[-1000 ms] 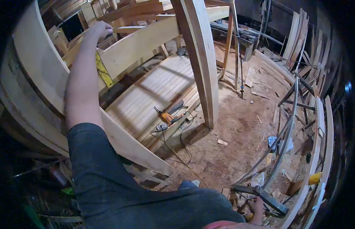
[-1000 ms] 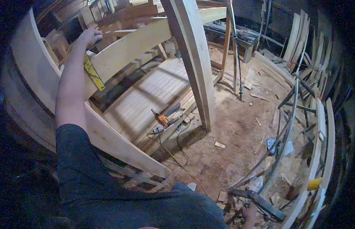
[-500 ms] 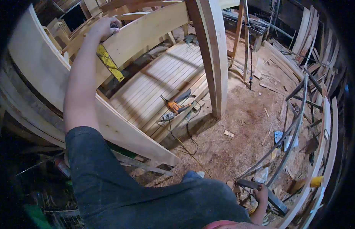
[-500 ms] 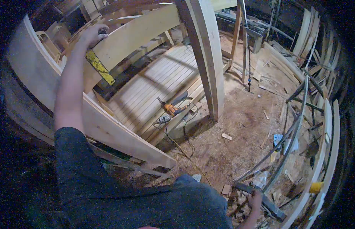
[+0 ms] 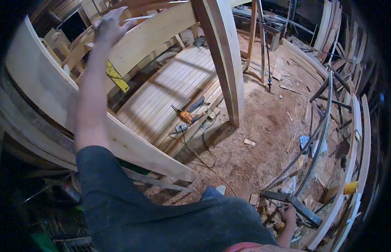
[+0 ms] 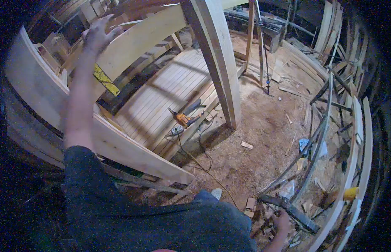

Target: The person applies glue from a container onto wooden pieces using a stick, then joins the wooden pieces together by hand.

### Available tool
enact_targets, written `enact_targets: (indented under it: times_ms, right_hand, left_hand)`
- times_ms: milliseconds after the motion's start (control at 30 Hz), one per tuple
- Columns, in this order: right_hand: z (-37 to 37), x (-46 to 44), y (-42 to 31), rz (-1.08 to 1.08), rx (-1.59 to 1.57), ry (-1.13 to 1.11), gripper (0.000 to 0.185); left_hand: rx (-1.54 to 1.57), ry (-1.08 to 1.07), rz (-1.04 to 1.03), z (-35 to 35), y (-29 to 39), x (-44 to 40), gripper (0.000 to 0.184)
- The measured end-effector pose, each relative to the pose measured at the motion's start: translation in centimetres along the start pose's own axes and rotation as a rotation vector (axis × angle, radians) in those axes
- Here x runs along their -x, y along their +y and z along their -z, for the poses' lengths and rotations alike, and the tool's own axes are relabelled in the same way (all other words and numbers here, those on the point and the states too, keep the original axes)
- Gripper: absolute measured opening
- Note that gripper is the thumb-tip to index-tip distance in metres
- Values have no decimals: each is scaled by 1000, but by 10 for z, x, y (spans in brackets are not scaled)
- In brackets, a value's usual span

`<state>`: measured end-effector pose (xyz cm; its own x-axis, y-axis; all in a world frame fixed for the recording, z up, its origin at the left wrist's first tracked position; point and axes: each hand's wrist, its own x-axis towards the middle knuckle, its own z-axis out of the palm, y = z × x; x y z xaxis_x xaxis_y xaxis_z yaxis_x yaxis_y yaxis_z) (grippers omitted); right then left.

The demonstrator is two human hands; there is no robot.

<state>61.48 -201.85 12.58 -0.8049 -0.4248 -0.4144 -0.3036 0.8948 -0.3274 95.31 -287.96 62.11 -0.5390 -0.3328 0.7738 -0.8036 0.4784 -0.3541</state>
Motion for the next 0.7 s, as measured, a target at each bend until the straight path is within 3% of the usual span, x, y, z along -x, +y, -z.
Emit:
enact_targets:
  times_ms: [33, 67, 100, 133, 167, 200, 267, 300, 333, 400, 467, 500, 567, 633, 700]
  right_hand:
    - [-1, 2, 1, -20, 14, -20, 52]
    - [-4, 4, -1, 52, 61, 21, 53]
    - [-8, 7, -7, 113, 110, 61, 55]
    - [-11, 14, -11, 161, 160, 104, 56]
    - [-22, 14, -20, 24, 189, 84, 56]
    - [-13, 14, -49, -36, 67, -157, 47]
    - [0, 35, -112, 95, 72, -222, 45]
    - [-16, 35, -119, 168, 16, -278, 41]
    - [-27, 42, -123, 213, -35, -306, 41]
    - [-41, 58, -128, 304, -116, -315, 41]
    - [-47, 75, -111, 319, -196, -285, 41]
    - [-50, 88, -95, 303, -234, -263, 41]
    - [-59, 118, -47, 244, -303, -224, 42]
    - [-74, 161, 18, 128, -357, -194, 42]
    - [-103, 216, 100, -56, -416, -175, 42]
  left_hand:
    - [85, 128, -33, 6, 33, 2, 57]
    - [410, 369, -144, 6, 78, 15, 34]
    - [643, 310, -141, 4, 128, 36, 34]
    - [854, 133, -119, -1, 193, 73, 34]
    - [1039, -101, -117, -7, 263, 118, 34]
    - [1164, -396, -198, -6, 336, 174, 35]
    - [1312, -893, -667, 39, 470, 280, 36]
    - [1473, -911, -1106, 66, 531, 329, 39]
    - [1430, -1158, -1298, 154, 557, 329, 36]
    - [1848, -1452, -1431, 266, 613, 371, 46]
    - [2144, -1564, -1744, 376, 629, 392, 54]
    - [2253, -1606, -1943, 412, 641, 419, 56]
    - [2160, -1515, -2091, 458, 657, 438, 55]
    - [1878, -1407, -2167, 465, 703, 502, 55]
    - [1794, -1111, -2128, 441, 764, 572, 55]
